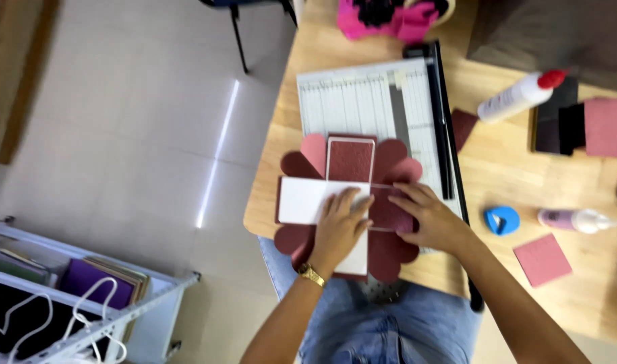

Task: Assembling a paper explosion box by applying glue to decorative panels and attaching them to the base.

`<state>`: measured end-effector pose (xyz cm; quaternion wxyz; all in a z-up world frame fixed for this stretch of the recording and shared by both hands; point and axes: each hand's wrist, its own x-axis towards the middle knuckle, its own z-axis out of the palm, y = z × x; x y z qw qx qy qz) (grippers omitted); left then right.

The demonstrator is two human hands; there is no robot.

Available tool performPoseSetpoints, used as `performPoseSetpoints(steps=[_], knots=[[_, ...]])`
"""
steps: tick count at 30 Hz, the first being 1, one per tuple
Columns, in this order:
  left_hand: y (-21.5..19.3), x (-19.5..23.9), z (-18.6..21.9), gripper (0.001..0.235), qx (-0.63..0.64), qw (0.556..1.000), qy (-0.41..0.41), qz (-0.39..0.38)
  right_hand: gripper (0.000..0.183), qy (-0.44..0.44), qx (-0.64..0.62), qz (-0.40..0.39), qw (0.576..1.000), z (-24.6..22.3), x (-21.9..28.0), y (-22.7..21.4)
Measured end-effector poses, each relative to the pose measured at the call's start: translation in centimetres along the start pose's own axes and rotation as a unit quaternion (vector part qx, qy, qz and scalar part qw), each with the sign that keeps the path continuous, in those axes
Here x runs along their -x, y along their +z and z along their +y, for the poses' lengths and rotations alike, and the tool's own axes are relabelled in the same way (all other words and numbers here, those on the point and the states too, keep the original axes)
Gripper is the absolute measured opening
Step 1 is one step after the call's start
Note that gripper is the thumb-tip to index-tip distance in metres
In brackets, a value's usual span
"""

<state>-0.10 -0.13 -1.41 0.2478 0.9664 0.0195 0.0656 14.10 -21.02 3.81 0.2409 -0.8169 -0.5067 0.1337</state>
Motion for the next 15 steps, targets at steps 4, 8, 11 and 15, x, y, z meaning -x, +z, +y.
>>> performPoseSetpoints(steps=[4,8,11,15], knots=[[-0.8,-0.3,0.2,0.05,0.003,1.0,0.002,0.007,0.075,0.004,-0.001,-0.003,1.0,0.8,0.0,0.6],[-0.6,-0.3,0.2,0.051,-0.002,1.0,-0.003,-0.004,0.076,0.009,0.009,-0.002,1.0,1.3,0.2,1.2],[-0.5,0.2,0.4,0.051,0.004,1.0,-0.004,-0.004,0.078,0.006,0.013,0.007,1.0,1.4,0.8,1.8],[-0.7,-0.2,0.3,0.051,0.004,1.0,0.0,-0.003,0.079,0.022,0.032,-0.006,0.999,2.0,0.5,2.2]])
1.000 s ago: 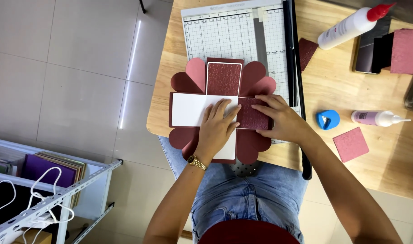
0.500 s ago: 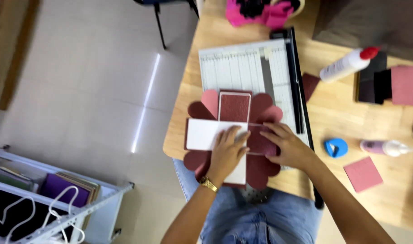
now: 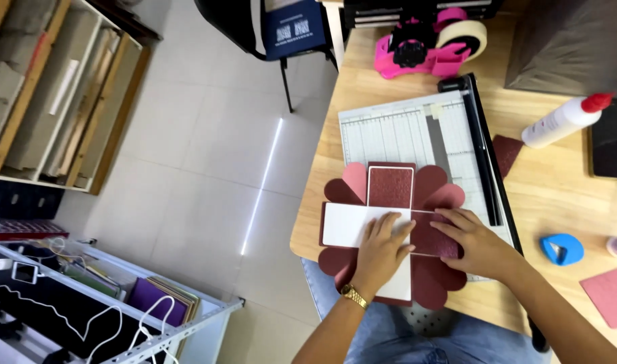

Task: Assembling a paper explosion box by applying glue to decorative panels and attaching them to the base.

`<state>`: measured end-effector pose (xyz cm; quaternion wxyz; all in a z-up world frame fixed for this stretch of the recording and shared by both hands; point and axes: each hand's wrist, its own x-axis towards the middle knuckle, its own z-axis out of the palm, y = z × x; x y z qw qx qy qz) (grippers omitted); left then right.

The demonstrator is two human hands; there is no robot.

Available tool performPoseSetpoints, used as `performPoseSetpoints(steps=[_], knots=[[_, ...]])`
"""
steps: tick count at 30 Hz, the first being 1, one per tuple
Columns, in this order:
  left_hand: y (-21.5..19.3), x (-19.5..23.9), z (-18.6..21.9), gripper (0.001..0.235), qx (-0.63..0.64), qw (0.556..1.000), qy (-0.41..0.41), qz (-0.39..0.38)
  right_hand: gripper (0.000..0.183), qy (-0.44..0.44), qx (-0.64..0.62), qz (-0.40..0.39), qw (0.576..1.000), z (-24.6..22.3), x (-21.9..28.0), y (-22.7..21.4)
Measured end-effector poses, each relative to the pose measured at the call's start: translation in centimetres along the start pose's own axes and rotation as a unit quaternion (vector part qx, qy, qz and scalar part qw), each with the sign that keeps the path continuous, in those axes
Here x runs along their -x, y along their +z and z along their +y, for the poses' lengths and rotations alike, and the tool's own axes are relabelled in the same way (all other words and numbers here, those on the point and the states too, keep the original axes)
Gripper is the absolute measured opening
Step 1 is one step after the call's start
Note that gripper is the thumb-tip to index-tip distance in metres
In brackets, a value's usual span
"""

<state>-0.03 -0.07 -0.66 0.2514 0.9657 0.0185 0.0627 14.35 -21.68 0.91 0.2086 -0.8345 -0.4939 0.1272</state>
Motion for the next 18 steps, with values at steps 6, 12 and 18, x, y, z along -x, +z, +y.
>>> performPoseSetpoints(steps=[6,12,18], knots=[[-3.6,-0.6,1.8,0.048,0.032,0.999,0.032,0.027,0.088,-0.01,-0.014,-0.032,0.999,1.6,0.5,1.6],[-0.6,-0.4,0.0,0.056,-0.012,1.0,-0.003,-0.028,0.071,-0.023,-0.008,0.041,0.999,-1.8,0.2,-0.9],[-0.6,-0.4,0.1,0.057,-0.008,0.999,-0.001,-0.031,0.06,-0.025,-0.001,0.164,0.986,-0.7,3.4,1.9]])
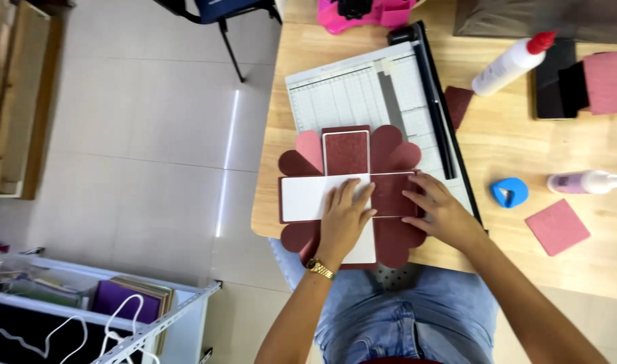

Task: Assembling a paper explosion box by applying glue to decorative panels and attaching them to the base.

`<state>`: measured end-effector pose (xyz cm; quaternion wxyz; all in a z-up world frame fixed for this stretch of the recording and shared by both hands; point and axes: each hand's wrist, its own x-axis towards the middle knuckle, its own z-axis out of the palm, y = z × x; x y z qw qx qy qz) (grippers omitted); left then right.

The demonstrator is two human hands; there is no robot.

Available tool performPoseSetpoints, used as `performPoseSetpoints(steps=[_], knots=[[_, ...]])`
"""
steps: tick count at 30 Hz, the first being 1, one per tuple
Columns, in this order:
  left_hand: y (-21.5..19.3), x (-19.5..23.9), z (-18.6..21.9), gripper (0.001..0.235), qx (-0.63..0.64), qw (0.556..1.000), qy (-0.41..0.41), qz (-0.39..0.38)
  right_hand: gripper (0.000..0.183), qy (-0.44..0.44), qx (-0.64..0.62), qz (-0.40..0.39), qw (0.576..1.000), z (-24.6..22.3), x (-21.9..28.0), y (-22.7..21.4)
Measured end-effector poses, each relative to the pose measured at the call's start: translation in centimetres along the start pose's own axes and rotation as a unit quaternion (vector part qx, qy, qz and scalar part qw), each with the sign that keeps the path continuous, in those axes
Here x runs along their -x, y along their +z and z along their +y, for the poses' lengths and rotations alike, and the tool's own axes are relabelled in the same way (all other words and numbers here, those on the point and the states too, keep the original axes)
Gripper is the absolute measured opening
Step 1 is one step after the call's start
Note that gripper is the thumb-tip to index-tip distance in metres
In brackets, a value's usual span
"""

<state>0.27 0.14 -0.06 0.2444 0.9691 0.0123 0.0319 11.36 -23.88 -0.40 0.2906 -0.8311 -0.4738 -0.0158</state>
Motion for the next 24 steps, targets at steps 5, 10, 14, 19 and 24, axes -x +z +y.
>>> performPoseSetpoints(steps=[5,10,14,19,24], knots=[[-0.2,-0.1,0.1,0.058,-0.015,1.0,0.008,0.005,0.05,0.013,0.008,0.02,1.0,-1.3,0.4,-0.4],[-0.1,-0.1,0.0,0.057,-0.037,0.999,-0.001,-0.012,0.041,0.017,-0.001,0.021,1.0,-1.3,0.0,-1.1],[-0.2,0.2,0.2,0.056,-0.034,0.999,-0.013,-0.029,0.035,-0.001,-0.031,-0.012,0.999,-0.9,-0.2,-2.0],[-0.5,0.0,0.3,0.055,-0.021,0.998,-0.026,-0.055,0.032,-0.012,-0.03,-0.017,0.999,-1.0,-0.6,-2.4],[-0.5,0.0,0.3,0.056,-0.027,0.998,-0.026,-0.052,0.035,-0.013,-0.025,-0.01,1.0,-1.1,-0.4,-2.3]])
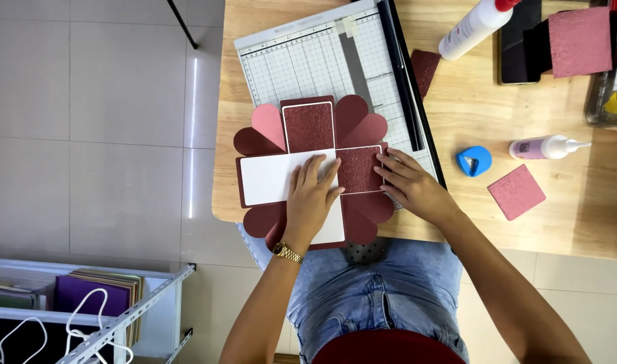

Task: Assembling a paper explosion box by applying glue to decorative panels and attaching them to the base.

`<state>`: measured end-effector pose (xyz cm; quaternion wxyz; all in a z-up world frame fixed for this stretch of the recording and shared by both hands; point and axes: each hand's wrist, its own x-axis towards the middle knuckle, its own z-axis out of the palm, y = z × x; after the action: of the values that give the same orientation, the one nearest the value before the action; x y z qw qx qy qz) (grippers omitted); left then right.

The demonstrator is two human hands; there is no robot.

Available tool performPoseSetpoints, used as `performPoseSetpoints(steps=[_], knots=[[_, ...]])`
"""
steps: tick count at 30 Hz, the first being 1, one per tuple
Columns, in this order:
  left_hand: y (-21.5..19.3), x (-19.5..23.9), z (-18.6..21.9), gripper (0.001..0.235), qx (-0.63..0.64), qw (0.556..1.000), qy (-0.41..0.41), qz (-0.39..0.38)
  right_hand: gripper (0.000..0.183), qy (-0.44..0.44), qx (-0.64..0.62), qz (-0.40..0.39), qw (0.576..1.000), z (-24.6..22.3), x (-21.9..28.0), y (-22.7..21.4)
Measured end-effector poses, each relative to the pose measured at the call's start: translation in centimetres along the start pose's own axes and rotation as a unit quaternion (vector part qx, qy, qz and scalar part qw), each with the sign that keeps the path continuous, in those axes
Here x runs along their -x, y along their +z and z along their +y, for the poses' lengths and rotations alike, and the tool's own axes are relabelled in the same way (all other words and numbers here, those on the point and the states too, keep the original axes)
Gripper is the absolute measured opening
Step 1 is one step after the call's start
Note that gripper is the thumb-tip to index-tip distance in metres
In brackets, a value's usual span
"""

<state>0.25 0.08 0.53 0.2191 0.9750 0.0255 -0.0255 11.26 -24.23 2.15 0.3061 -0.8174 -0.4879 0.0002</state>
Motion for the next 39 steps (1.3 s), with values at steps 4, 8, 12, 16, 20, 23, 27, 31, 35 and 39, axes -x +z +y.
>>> performPoseSetpoints(steps=[4,8,12,16,20,23,27,31,35,39], knots=[[0.13,0.05,-0.01,0.057,0.003,1.0,-0.005,-0.009,0.034,0.004,0.007,-0.001,1.0,-0.02,0.23,0.05],[0.42,0.03,-0.18,0.056,0.008,1.0,-0.006,-0.005,0.035,0.003,0.007,-0.008,1.0,-0.11,0.03,-0.11],[0.35,-0.03,-0.22,0.056,0.008,1.0,-0.005,-0.009,0.036,0.002,0.007,-0.012,1.0,-0.11,0.0,-0.16],[0.3,0.03,-0.18,0.056,0.006,1.0,-0.008,-0.01,0.036,0.002,0.006,-0.011,1.0,0.06,0.05,-0.01],[0.33,-0.01,-0.19,0.056,0.004,1.0,-0.004,-0.006,0.036,0.003,0.003,-0.011,1.0,0.18,0.05,0.06],[0.17,0.03,-0.09,0.056,0.005,1.0,-0.006,-0.009,0.035,0.001,0.002,-0.01,1.0,0.36,0.18,0.22],[0.43,0.01,-0.28,0.056,0.012,1.0,-0.001,-0.001,0.036,0.002,-0.003,-0.01,1.0,0.35,0.04,0.14],[0.65,0.06,-0.31,0.057,0.004,1.0,-0.003,0.003,0.036,-0.002,-0.002,-0.012,1.0,0.29,-0.02,0.04],[0.69,-0.01,-0.38,0.056,0.017,1.0,-0.001,0.012,0.036,-0.007,0.004,-0.011,1.0,-0.03,-0.46,-0.32],[0.38,-0.01,-0.33,0.055,0.024,1.0,-0.003,0.001,0.035,-0.009,0.008,-0.009,1.0,-0.06,-0.46,-0.32]])
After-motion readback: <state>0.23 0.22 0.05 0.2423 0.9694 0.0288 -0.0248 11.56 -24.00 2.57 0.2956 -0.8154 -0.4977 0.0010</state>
